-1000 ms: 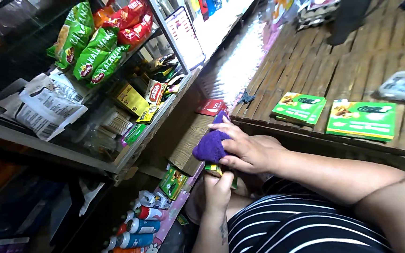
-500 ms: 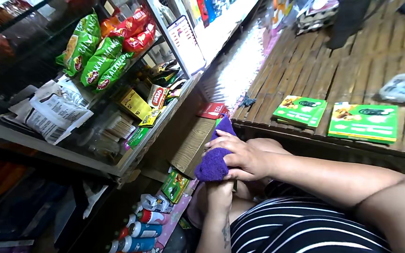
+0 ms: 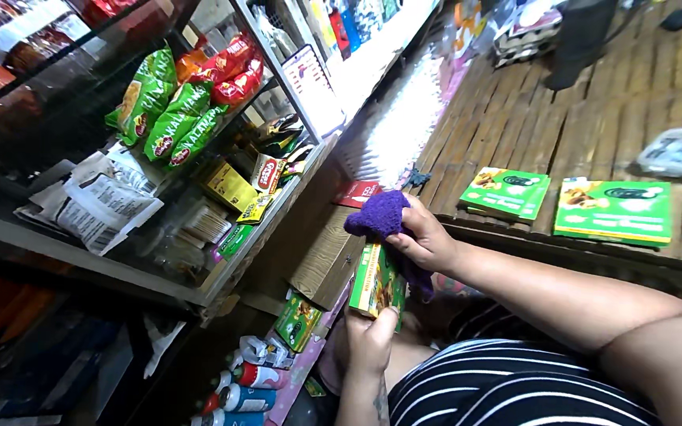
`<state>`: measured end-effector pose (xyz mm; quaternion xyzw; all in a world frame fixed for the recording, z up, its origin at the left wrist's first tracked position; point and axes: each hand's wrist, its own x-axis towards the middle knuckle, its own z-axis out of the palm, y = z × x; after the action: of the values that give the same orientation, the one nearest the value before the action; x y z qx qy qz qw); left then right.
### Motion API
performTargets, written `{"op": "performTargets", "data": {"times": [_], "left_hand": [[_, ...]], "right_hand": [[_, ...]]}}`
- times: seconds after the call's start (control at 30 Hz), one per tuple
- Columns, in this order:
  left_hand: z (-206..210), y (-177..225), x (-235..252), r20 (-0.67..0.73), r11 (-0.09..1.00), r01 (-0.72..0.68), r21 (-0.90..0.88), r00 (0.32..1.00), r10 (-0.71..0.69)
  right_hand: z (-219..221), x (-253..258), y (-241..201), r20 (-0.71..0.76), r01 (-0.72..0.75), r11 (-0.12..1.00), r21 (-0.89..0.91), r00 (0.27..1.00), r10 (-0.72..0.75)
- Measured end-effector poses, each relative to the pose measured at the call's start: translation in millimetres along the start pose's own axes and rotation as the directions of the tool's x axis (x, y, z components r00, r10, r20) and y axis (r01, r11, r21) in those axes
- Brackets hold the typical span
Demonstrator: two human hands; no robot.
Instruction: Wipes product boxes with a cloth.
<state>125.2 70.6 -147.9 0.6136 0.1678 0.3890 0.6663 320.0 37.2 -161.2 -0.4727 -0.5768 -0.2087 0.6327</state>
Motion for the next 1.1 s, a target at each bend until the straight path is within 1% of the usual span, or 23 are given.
{"op": "performTargets", "data": {"times": [0.13,0.2,0.33,0.47,0.57,0.63,0.7,0.83,0.9,1.0,1.1], "left_hand": [[-2,-4,-2,0.012,0.996,-0.052,-0.075,0.998,0.053],[-3,-6,-3,0.005,0.990,-0.085,-0.114,0.996,0.086],[-7,-12,-2,0.013,0.962,-0.203,-0.183,0.978,0.209],[-13,-14,0,0.004,0.920,-0.314,-0.235,0.946,0.324],[-14,-13,1,-0.057,0.891,-0.355,-0.282,0.934,0.354],[-14,-14,1,-0.098,0.879,-0.368,-0.303,0.930,0.355],[-15,-16,2,-0.126,0.867,-0.389,-0.313,0.921,0.368],[-16,-15,4,-0.146,0.834,-0.445,-0.325,0.895,0.421],[-15,-15,4,-0.143,0.837,-0.436,-0.330,0.900,0.412],[-9,-13,4,-0.121,0.875,-0.384,-0.294,0.923,0.364],[-5,-9,5,-0.023,0.904,-0.313,-0.292,0.947,0.321]], "right_hand": [[1,-1,-1,-0.070,-0.028,0.998,0.061,0.997,0.033],[1,-2,-3,-0.085,-0.076,0.992,0.105,0.993,0.085],[4,-6,-5,-0.093,-0.145,0.972,0.183,0.982,0.164],[7,-9,-5,-0.047,-0.233,0.955,0.181,0.968,0.246],[13,-14,-6,-0.005,-0.325,0.916,0.234,0.942,0.336],[17,-15,-10,0.017,-0.421,0.855,0.305,0.899,0.437],[23,-18,-16,0.050,-0.509,0.764,0.397,0.843,0.536],[33,-22,-34,0.118,-0.559,0.620,0.551,0.787,0.605],[33,-20,-42,0.178,-0.574,0.515,0.636,0.759,0.626],[31,-14,-45,0.254,-0.611,0.320,0.724,0.668,0.699],[29,-11,-40,0.286,-0.663,0.203,0.720,0.551,0.784]]}}
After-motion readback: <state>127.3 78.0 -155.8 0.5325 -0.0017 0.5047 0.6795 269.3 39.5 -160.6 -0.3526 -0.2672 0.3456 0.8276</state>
